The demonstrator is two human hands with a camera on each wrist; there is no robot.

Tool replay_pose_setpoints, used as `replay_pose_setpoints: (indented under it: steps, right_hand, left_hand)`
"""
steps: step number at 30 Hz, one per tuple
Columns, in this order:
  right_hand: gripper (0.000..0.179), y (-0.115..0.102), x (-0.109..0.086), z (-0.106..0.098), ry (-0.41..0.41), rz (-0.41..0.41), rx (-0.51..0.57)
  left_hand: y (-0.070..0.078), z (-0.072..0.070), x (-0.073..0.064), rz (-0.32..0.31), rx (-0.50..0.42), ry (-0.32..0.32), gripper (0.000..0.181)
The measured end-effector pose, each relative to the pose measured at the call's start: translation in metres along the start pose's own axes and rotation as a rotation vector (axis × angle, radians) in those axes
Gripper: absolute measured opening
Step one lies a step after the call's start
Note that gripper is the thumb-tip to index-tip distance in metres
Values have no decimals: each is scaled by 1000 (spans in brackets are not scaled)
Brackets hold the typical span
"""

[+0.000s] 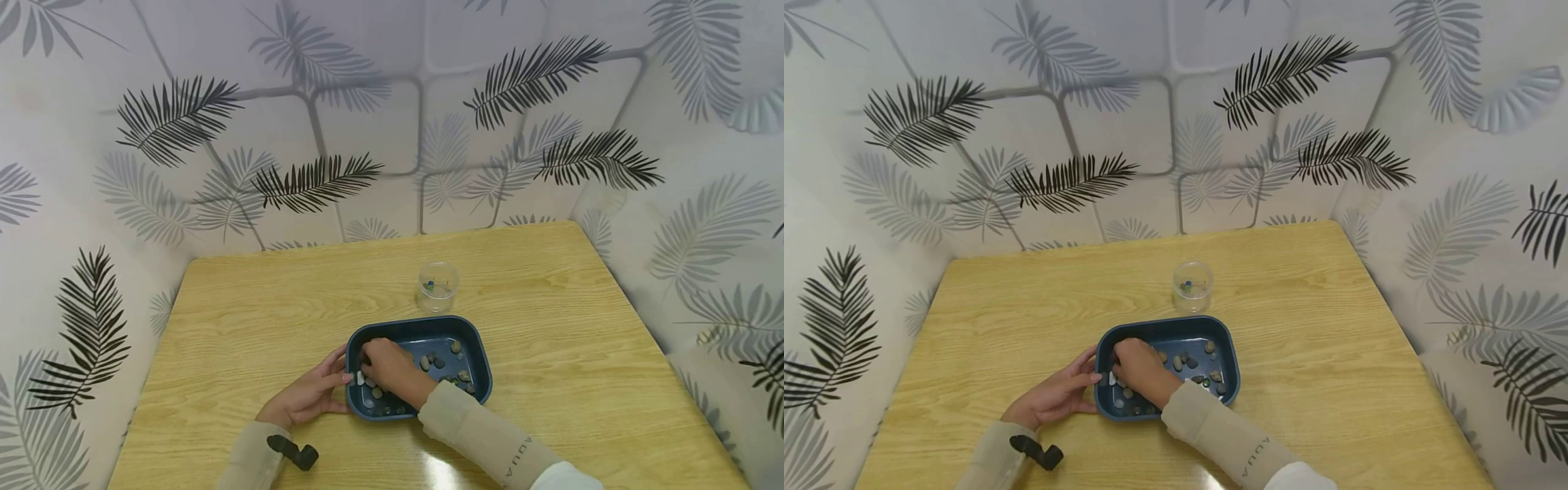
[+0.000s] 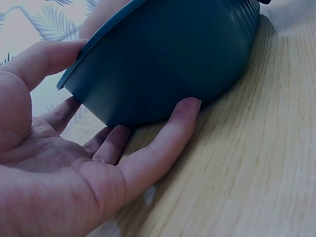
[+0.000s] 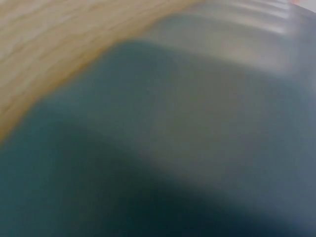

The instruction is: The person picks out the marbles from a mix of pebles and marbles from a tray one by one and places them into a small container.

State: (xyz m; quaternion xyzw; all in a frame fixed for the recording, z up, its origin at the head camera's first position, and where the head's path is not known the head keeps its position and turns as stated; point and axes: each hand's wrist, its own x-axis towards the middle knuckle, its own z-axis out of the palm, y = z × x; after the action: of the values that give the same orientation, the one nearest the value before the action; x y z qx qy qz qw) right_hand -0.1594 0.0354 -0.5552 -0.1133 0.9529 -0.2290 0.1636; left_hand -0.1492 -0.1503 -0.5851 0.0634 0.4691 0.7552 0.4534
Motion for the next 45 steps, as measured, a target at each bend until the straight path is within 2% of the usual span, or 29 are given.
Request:
replay_pose_setpoints:
  steps: [20,28,37,45]
  right_hand:
    - [8,2,-1,0,16,8,89]
    - [9,1,-7,-10,80,-85,147]
    - [11,13,-15,-20,152,-167,197]
    - [9,25,-23,-33,168,-195,283]
  left_hand:
    - [0,2,0,0,7,-2,60]
    - [0,2,0,-1,12,1,60]
    - [1,1,0,1,5,-6,59]
    - [1,2,-1,-2,5,17,61]
